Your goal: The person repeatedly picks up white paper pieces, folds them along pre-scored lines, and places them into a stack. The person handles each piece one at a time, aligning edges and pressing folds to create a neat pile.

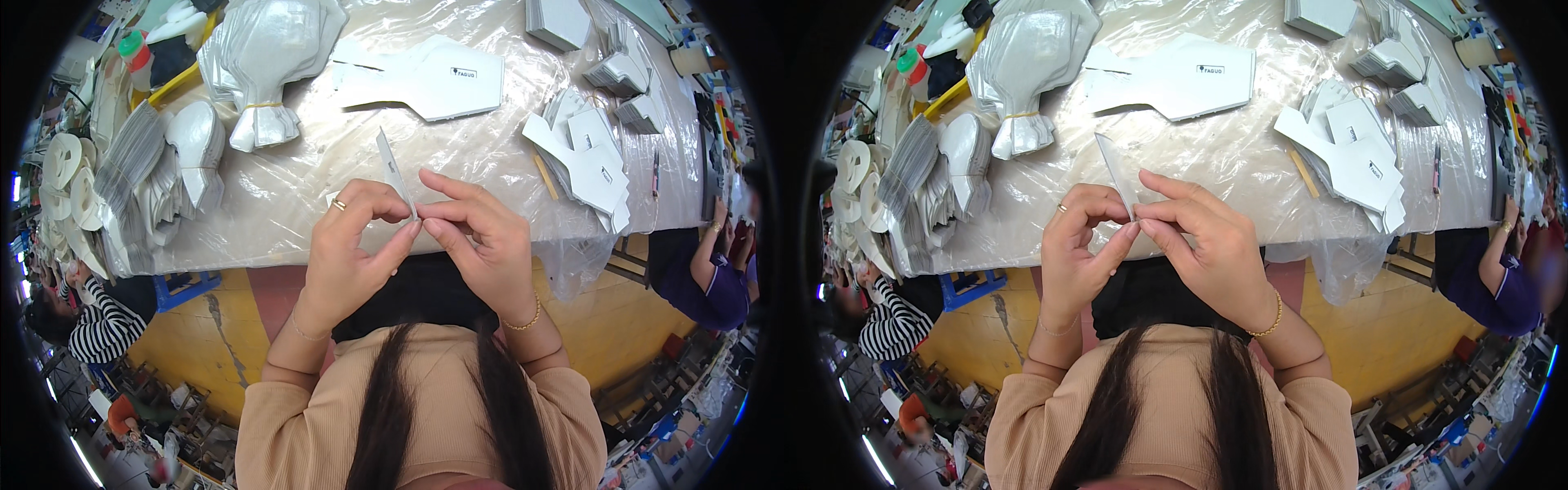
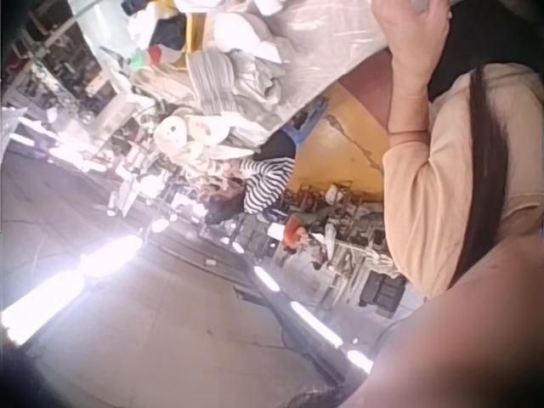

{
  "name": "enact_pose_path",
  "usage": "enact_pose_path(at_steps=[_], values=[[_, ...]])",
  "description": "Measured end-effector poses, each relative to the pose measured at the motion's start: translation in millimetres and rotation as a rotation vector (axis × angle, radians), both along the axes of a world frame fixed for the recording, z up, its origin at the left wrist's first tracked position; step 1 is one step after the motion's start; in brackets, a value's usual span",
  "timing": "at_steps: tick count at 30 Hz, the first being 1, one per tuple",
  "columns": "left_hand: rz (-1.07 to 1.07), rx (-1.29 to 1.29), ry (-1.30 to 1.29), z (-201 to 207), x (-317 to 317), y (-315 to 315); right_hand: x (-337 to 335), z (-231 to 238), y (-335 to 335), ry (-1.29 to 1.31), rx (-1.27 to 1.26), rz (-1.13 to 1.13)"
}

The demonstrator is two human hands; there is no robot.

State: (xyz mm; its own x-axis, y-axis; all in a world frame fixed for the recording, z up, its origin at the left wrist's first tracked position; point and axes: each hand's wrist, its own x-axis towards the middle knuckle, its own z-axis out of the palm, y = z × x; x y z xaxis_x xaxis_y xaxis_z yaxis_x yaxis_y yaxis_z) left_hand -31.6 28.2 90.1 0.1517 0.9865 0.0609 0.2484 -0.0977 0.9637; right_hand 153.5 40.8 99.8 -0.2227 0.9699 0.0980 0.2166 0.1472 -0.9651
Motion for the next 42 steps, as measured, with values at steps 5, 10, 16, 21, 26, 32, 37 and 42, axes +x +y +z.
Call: enact_pose_path(at_steps=[5,10,16,21,26,32,37,42], values=[[0.115,0.002,-0.049,6.8,3.4,-0.1,-5.4,4.0,1.2,-0.13,0.149,0.028],[0.198,-0.119,-0.113,16.2,-3.4,-6.8,-17.0,6.8,1.4,-0.122,0.232,0.032],[0.079,0.035,0.072,16.3,-8.9,-3.3,-19.1,8.9,4.2,-0.183,0.276,0.044],[0.054,0.138,0.198,19.3,0.3,-0.9,-15.5,11.2,5.7,-0.25,0.28,0.023],[0.001,0.18,0.275,24.1,5.4,3.0,-10.2,13.0,8.4,-0.31,0.308,0.047],[-0.099,0.282,0.305,17.9,7.5,9.4,1.9,12.3,14.3,-0.356,0.353,0.141],[-0.11,0.233,0.231,11.8,9.7,11.5,4.3,2.9,17.0,-0.258,0.275,0.069],[-0.085,0.105,0.117,7.6,9.9,13.8,4.9,-6.7,18.0,-0.149,0.199,0.022]])
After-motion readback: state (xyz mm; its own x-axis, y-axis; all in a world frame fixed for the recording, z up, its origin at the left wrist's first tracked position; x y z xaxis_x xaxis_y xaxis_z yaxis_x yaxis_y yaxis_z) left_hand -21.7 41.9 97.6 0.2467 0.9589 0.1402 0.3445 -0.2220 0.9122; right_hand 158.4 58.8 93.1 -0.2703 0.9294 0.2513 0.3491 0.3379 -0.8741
